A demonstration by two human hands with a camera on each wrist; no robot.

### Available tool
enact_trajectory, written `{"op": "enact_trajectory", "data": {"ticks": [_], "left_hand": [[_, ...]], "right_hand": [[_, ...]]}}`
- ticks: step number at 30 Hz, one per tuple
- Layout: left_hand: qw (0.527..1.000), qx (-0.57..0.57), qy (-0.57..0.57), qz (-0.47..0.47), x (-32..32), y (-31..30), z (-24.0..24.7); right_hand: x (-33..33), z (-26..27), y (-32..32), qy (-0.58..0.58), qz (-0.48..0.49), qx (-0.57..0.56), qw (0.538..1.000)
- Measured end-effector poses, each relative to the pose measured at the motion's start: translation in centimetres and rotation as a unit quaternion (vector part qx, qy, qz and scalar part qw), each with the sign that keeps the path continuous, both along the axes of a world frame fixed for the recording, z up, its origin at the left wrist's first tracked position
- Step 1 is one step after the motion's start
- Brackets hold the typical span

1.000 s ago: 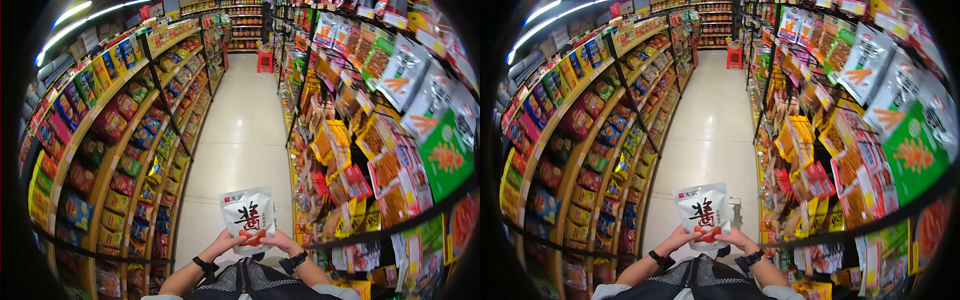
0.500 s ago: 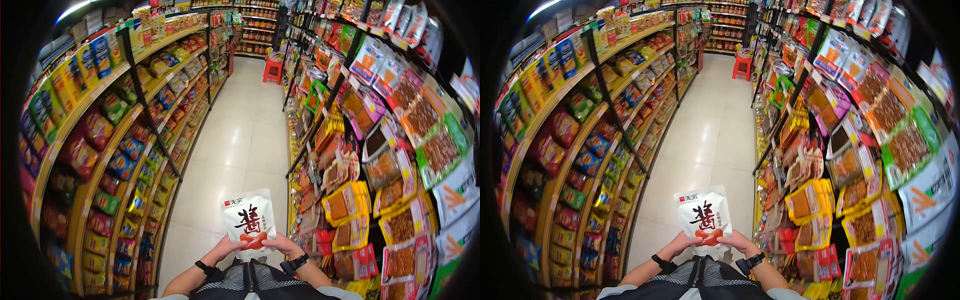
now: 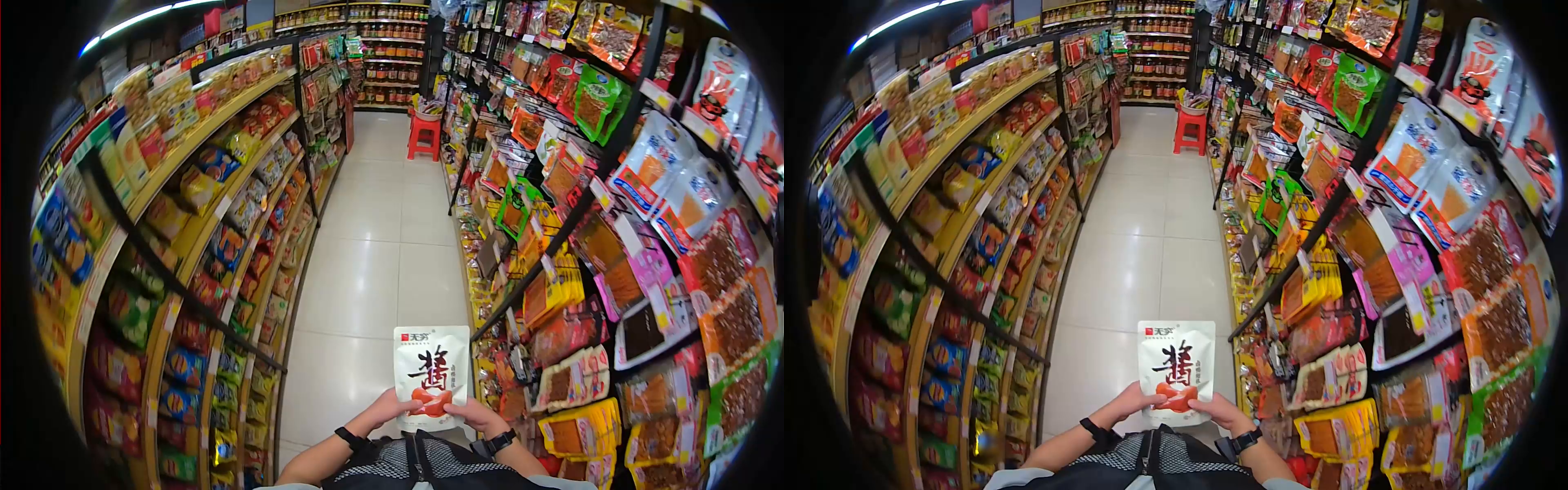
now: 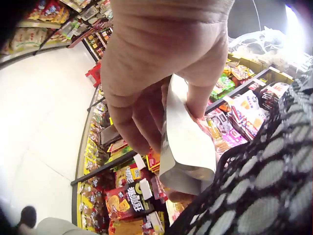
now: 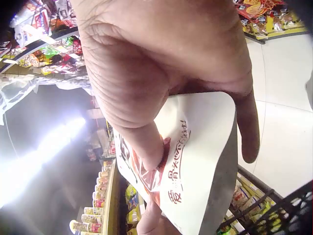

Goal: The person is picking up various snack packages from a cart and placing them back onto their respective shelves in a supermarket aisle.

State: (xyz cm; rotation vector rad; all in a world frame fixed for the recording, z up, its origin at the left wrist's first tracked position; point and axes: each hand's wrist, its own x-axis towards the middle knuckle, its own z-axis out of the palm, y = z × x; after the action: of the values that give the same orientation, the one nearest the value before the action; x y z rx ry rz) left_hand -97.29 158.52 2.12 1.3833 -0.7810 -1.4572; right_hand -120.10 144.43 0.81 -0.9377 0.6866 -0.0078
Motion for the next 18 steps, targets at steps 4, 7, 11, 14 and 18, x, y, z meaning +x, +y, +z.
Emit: {"op": "enact_trajectory", "data": {"ticks": [4,7,11,14,18], "left_hand": [[0.999,0.004,-0.027,-0.037,6.9,-8.1,-1.7],[0.999,0.022,-0.035,-0.018,12.5,-14.8,-1.4],[0.999,0.015,-0.043,0.028,19.2,-24.7,-0.4],[0.996,0.003,-0.071,0.05,23.9,-31.7,1.7],[0.996,0.02,-0.047,0.077,29.7,-38.8,2.5]], "right_hand": [[6.6,-1.9,-7.4,-0.065,-0.011,-0.02,0.998],[12.5,-2.8,-15.3,-0.074,0.025,0.006,0.997],[20.6,-2.7,-26.4,-0.109,0.05,-0.013,0.993],[26.7,-0.7,-34.9,-0.14,0.069,-0.022,0.988],[32.7,0.8,-42.6,-0.143,0.09,-0.015,0.985]]}}
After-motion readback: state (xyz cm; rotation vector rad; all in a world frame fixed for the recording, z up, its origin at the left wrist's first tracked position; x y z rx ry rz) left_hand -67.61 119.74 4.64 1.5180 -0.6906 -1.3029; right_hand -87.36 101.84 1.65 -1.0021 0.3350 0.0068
